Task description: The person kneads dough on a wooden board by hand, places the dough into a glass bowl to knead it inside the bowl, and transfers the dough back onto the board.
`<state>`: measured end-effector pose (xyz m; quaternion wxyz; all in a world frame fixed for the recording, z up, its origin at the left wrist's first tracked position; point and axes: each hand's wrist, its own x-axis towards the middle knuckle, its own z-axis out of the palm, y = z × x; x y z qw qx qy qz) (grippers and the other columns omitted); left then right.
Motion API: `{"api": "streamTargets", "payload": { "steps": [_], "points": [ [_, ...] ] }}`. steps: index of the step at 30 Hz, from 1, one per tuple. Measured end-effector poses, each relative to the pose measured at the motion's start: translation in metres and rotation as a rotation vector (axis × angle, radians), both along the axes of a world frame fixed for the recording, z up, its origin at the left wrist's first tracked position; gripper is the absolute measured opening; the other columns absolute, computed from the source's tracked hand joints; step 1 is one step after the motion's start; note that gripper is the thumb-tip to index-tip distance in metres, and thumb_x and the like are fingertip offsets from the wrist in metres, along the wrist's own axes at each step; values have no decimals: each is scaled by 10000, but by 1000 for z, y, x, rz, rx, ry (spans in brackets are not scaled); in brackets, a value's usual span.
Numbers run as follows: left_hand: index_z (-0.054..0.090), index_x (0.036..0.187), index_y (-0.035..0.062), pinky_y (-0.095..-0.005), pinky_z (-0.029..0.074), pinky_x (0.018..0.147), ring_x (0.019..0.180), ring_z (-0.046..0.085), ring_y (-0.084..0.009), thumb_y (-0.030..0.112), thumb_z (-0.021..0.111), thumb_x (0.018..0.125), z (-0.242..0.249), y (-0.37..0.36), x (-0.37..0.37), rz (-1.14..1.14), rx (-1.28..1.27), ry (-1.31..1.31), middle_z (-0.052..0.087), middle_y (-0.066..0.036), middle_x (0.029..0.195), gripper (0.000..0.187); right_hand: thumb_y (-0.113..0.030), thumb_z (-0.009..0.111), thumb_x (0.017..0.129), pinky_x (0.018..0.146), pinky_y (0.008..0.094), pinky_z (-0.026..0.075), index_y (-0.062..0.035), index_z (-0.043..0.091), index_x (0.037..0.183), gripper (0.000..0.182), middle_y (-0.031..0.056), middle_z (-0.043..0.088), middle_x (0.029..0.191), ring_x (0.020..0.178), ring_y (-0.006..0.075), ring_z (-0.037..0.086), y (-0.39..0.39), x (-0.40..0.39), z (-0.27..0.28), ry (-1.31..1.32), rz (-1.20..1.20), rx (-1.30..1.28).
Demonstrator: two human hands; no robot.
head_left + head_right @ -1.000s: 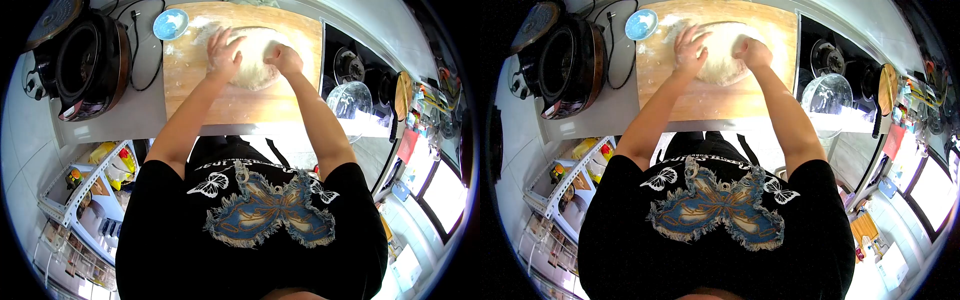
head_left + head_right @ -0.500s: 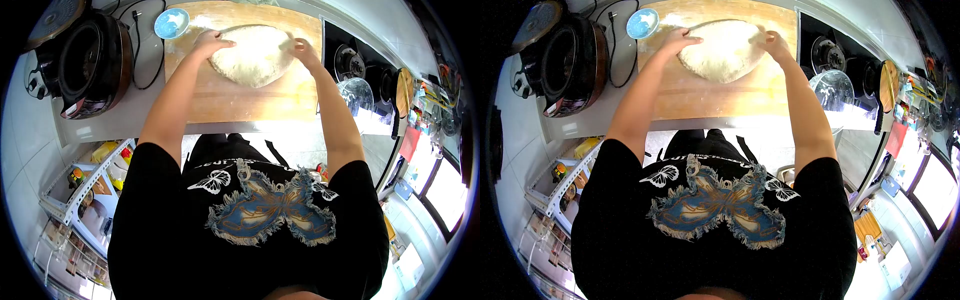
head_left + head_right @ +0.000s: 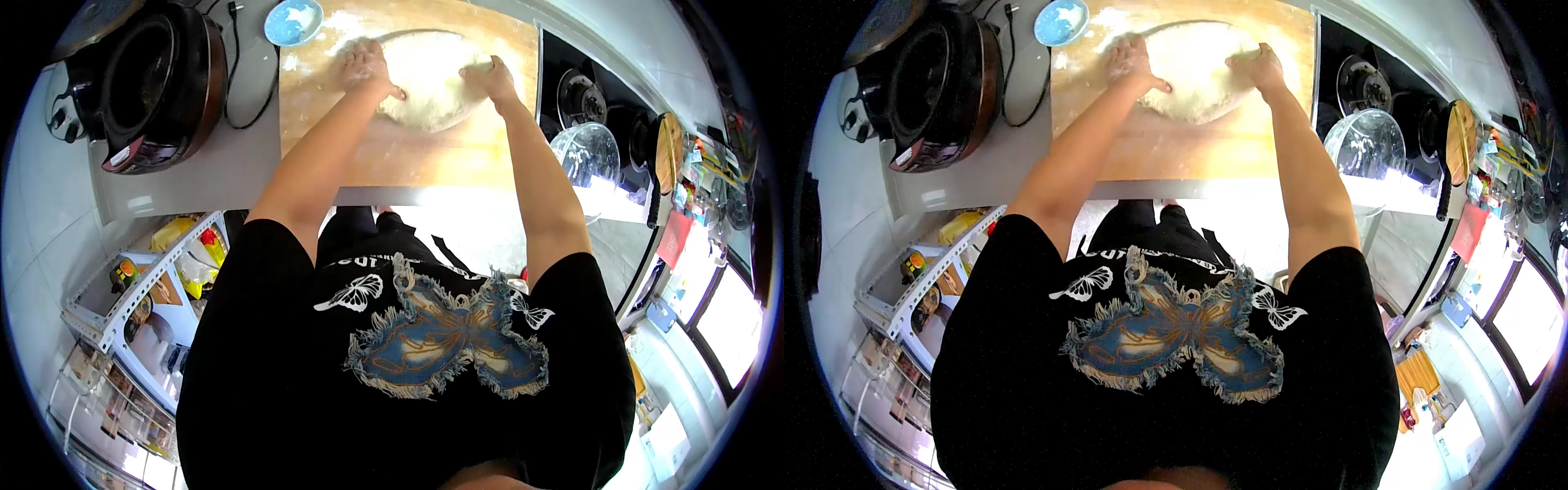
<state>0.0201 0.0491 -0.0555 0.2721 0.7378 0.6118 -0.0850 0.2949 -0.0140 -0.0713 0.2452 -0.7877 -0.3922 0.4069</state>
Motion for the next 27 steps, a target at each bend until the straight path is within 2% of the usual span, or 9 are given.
{"api": "streamTargets", "payload": {
  "steps": [4,6,7,10,15,16,17,20,27],
  "points": [
    [365,1503,-38,-401,313,1211,1489,314,-342,519,950,555,-7,27,-19,18,-182,-290,340,-250,1586,1246,-353,954,657,1021,389,503,187,281,1479,1192,330,579,1312,1201,353,622,10,-23,75,496,-186,-155],
    [383,1462,-102,-435,442,1113,1379,466,-357,384,948,610,-5,31,-33,333,-725,-799,484,-274,1461,1132,-317,960,649,1008,387,508,189,294,1473,1173,318,596,1292,1177,342,634,3,-15,44,506,-163,-130],
    [447,1408,-123,-397,542,965,1181,631,-319,276,934,640,-14,23,-23,342,-589,-672,621,-264,1293,993,-281,965,642,994,385,513,190,306,1467,1156,305,614,1273,1153,331,645,4,-11,34,518,-135,-103],
    [512,1364,-117,-364,562,898,1099,671,-279,181,911,659,-62,23,-39,348,-498,-765,661,-244,1228,863,-217,965,631,974,384,523,201,309,1461,1137,289,627,1259,1134,316,651,-5,-21,71,244,-23,-32],
    [716,1226,54,-328,512,937,1176,622,-219,98,896,672,39,16,-64,360,-426,-950,614,-109,1374,584,26,869,659,916,284,526,18,584,1283,686,81,686,1143,1026,171,658,-27,-36,154,320,92,334],
    [742,1192,111,-322,515,918,1116,632,-215,77,889,673,37,22,-63,197,-25,-961,638,-71,1288,541,41,848,687,917,276,521,-33,598,1270,638,42,690,1118,1020,137,648,-27,-35,157,146,161,388],
    [768,1158,168,-316,517,898,1057,643,-210,57,883,673,36,28,-62,27,376,-945,661,-34,1203,511,61,820,698,924,277,524,-57,610,1232,586,38,696,1115,1030,144,653,-30,-37,157,-38,284,492],
    [800,1042,206,-307,515,895,996,613,-233,24,860,659,19,31,-58,-6,503,-942,626,-30,1006,428,138,711,711,953,302,531,-112,631,1119,485,56,707,1120,1068,220,670,-39,-44,126,-276,453,561],
    [791,914,234,-296,495,933,1094,541,-218,-83,775,681,-6,-37,-86,-165,328,-569,574,2,1046,394,104,633,779,1010,400,478,-147,698,925,298,21,678,1114,1053,286,633,-102,-59,56,-508,821,493]
  ]
}}
